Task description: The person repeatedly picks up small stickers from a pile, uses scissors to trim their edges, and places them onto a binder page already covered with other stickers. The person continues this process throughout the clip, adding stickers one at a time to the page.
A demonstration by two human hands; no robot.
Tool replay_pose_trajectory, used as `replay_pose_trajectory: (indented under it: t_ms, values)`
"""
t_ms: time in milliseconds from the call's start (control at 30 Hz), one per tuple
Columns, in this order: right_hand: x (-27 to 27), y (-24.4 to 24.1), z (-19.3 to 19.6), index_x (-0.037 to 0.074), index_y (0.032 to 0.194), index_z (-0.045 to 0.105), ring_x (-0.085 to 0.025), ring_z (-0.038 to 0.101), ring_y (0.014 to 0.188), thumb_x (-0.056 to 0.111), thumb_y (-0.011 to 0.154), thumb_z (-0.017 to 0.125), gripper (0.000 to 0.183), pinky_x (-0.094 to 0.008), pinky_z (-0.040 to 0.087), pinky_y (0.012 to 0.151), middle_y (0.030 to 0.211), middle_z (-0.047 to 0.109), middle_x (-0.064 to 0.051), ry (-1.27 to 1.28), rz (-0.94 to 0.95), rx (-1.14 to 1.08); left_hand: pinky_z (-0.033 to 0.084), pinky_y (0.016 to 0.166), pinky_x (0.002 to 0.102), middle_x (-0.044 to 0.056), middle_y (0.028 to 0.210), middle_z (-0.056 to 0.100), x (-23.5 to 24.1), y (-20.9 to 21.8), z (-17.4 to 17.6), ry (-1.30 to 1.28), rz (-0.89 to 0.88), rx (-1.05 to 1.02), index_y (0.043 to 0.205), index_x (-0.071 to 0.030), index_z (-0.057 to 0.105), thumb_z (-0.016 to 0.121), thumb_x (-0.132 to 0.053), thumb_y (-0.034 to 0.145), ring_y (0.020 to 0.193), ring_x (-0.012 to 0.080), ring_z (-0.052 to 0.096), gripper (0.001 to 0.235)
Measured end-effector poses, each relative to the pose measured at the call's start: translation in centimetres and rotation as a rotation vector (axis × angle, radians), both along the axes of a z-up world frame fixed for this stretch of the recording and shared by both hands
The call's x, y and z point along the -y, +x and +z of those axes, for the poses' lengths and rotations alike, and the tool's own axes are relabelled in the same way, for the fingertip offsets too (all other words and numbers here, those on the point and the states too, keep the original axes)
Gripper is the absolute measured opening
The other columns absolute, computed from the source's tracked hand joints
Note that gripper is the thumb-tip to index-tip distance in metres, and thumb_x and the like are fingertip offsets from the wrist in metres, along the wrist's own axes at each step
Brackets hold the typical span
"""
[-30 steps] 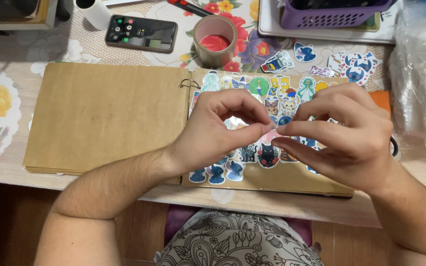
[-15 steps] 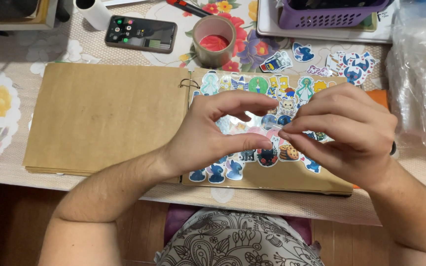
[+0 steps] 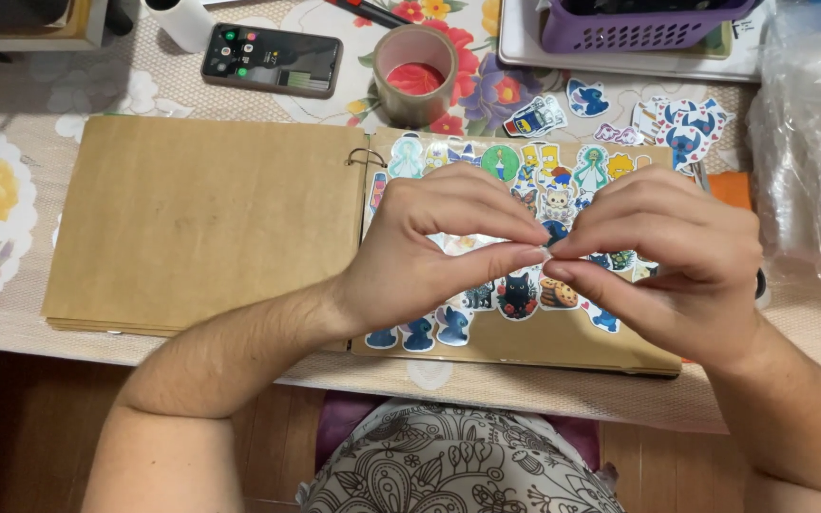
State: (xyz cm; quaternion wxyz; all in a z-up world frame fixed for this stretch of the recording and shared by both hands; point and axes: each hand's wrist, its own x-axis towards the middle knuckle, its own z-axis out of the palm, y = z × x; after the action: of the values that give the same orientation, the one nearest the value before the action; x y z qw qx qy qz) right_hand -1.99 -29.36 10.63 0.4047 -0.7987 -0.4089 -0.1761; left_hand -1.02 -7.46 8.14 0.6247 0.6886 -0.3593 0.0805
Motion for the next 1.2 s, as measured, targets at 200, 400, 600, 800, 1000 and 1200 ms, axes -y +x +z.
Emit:
replay_pose_trajectory:
  t_ms: [200, 400, 600, 800, 1000, 1200]
  values:
    - [0.6, -0.3, -0.3, 0.0, 0.09, 0.073, -0.022, 0.063, 0.072, 0.0, 0.086, 0.083, 0.011, -0.037, 0.048, 0.078, 0.082, 0.068, -0.012, -0.045, -0.083, 0.122, 0.052, 0.097, 0.03, 0.002, 0.095, 0.077, 0.3, 0.0, -0.3, 0.008, 0.005, -0.135, 0.093, -0.014, 0.076, 0.078, -0.016, 0.089, 0.093, 0.0136, 0.074, 0.005]
    - [0.3, -0.2, -0.2, -0.002, 0.086, 0.072, -0.022, 0.064, 0.073, -0.002, 0.086, 0.082, 0.01, -0.035, 0.047, 0.077, 0.08, 0.07, -0.014, 0.002, -0.118, 0.055, 0.058, 0.103, 0.029, 0.0, 0.135, 0.071, -0.6, -0.2, -0.9, 0.094, 0.05, -0.122, 0.146, -0.024, 0.05, 0.082, -0.027, 0.093, 0.116, 0.0131, 0.067, 0.062]
    - [0.1, -0.2, -0.8, -0.005, 0.086, 0.07, -0.022, 0.065, 0.07, -0.004, 0.084, 0.081, 0.011, -0.034, 0.047, 0.075, 0.078, 0.069, -0.015, 0.087, -0.109, -0.041, 0.05, 0.1, 0.039, 0.007, 0.106, 0.073, 0.1, 0.5, 0.0, 0.031, 0.079, 0.203, 0.103, -0.007, 0.073, 0.077, -0.009, 0.094, 0.101, 0.0245, 0.067, 0.01]
    - [0.0, -0.4, -1.0, -0.006, 0.084, 0.069, -0.024, 0.064, 0.071, -0.004, 0.087, 0.081, 0.012, -0.034, 0.046, 0.074, 0.08, 0.069, -0.017, 0.087, -0.188, -0.063, 0.054, 0.098, 0.039, 0.011, 0.108, 0.074, 0.4, 0.7, -0.6, 0.046, 0.171, 0.188, 0.107, -0.004, 0.072, 0.075, -0.015, 0.093, 0.104, 0.0268, 0.069, 0.018]
    - [0.1, -0.6, -1.2, -0.006, 0.087, 0.071, -0.025, 0.066, 0.073, -0.003, 0.087, 0.081, 0.011, -0.034, 0.047, 0.076, 0.083, 0.071, -0.018, 0.075, -0.19, -0.051, 0.049, 0.1, 0.038, 0.007, 0.105, 0.073, 0.4, 1.0, -0.3, 0.035, 0.073, 0.16, 0.102, -0.007, 0.073, 0.074, -0.01, 0.096, 0.101, 0.0233, 0.068, 0.007]
    - [1.2, -0.8, -1.6, -0.006, 0.091, 0.072, -0.026, 0.066, 0.077, -0.002, 0.088, 0.083, 0.012, -0.038, 0.051, 0.081, 0.087, 0.072, -0.017, -0.004, -0.203, 0.06, 0.05, 0.096, 0.035, 0.004, 0.1, 0.073, 1.0, 1.1, -0.7, 0.015, 0.036, 0.068, 0.098, -0.009, 0.074, 0.076, -0.009, 0.093, 0.097, 0.0193, 0.068, 0.005]
